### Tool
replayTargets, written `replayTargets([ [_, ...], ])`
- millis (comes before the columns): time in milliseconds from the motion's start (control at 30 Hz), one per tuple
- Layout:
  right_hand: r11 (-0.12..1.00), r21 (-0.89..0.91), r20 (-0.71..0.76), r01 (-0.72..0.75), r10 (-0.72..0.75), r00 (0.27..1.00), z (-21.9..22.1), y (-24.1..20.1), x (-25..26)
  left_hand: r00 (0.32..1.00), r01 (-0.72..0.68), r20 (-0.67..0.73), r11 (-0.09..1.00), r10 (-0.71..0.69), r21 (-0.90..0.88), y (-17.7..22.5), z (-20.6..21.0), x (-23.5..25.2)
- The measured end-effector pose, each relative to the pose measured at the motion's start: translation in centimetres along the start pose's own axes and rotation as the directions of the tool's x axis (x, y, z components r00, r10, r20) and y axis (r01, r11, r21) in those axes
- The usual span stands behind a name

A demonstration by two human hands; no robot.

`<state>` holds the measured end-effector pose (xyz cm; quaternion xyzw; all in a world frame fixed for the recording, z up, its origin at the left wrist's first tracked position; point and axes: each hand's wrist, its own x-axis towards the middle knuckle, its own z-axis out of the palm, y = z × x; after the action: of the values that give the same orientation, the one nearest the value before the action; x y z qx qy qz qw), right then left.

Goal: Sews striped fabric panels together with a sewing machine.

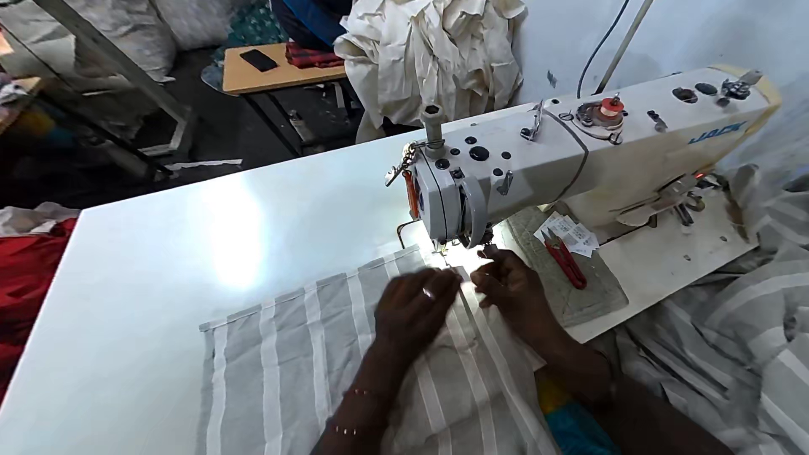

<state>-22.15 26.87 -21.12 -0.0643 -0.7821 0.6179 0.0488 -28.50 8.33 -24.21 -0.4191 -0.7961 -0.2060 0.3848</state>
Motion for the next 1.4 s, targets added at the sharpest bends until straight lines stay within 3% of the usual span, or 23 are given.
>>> replayTargets([
  [33, 0.961, -0.258, 0.008, 0.098, -0.099, 0.995, 0.6, 0.8, 0.6, 0.996, 0.044, 0.08, 0.999, -0.043, -0.01, -1.4, 0.8, 0.1],
  [100, 0.761, -0.616, 0.095, 0.201, -0.182, 0.979, 2.1, 1.9, 0.7, 0.966, 0.149, 0.219, 0.988, -0.138, -0.035, -3.0, 1.9, -0.4],
  [167, 0.611, -0.747, 0.097, 0.261, -0.288, 0.953, 3.2, 2.9, 0.2, 0.944, 0.197, 0.281, 0.978, -0.172, -0.062, -3.1, 1.9, -1.6],
  [333, 0.734, -0.626, 0.053, 0.261, -0.294, 0.954, 1.9, 1.9, 0.5, 0.966, 0.114, 0.243, 0.987, -0.084, -0.112, -2.3, 2.3, -1.7],
  [600, 0.624, -0.743, 0.084, 0.241, -0.27, 0.959, 2.5, 2.7, -0.4, 0.935, 0.228, 0.293, 0.971, -0.199, -0.068, -2.6, 2.6, -1.3],
  [767, 0.601, -0.742, 0.045, 0.297, -0.397, 0.916, 1.4, 1.6, 0.3, 0.927, 0.23, 0.318, 0.971, -0.198, -0.065, -2.5, 2.4, -1.4],
  [900, 0.555, -0.795, 0.226, 0.247, -0.108, 0.968, 2.2, 1.1, -0.6, 0.928, 0.219, 0.322, 0.973, -0.187, -0.067, -2.5, 2.3, -1.5],
  [1033, 0.558, -0.801, 0.216, 0.216, -0.066, 0.974, 2.8, 1.4, -0.3, 0.925, 0.214, 0.337, 0.974, -0.176, -0.077, -3.2, 2.7, -1.3],
  [1167, 0.59, -0.775, 0.207, 0.226, -0.102, 0.973, 3.1, 1.4, 2.0, 0.932, 0.187, 0.329, 0.98, -0.155, -0.069, -5.2, 3.4, 0.4],
  [1300, 0.641, -0.694, 0.153, 0.326, -0.312, 0.938, 3.0, 2.5, 3.0, 0.948, 0.121, 0.305, 0.989, -0.092, -0.08, -7.1, 3.8, 1.9],
  [1400, 0.72, -0.639, 0.059, 0.272, -0.307, 0.95, -0.7, 2.3, -1.3, 0.849, 0.286, 0.471, 0.958, -0.24, -0.028, -5.3, 0.2, 0.3],
])
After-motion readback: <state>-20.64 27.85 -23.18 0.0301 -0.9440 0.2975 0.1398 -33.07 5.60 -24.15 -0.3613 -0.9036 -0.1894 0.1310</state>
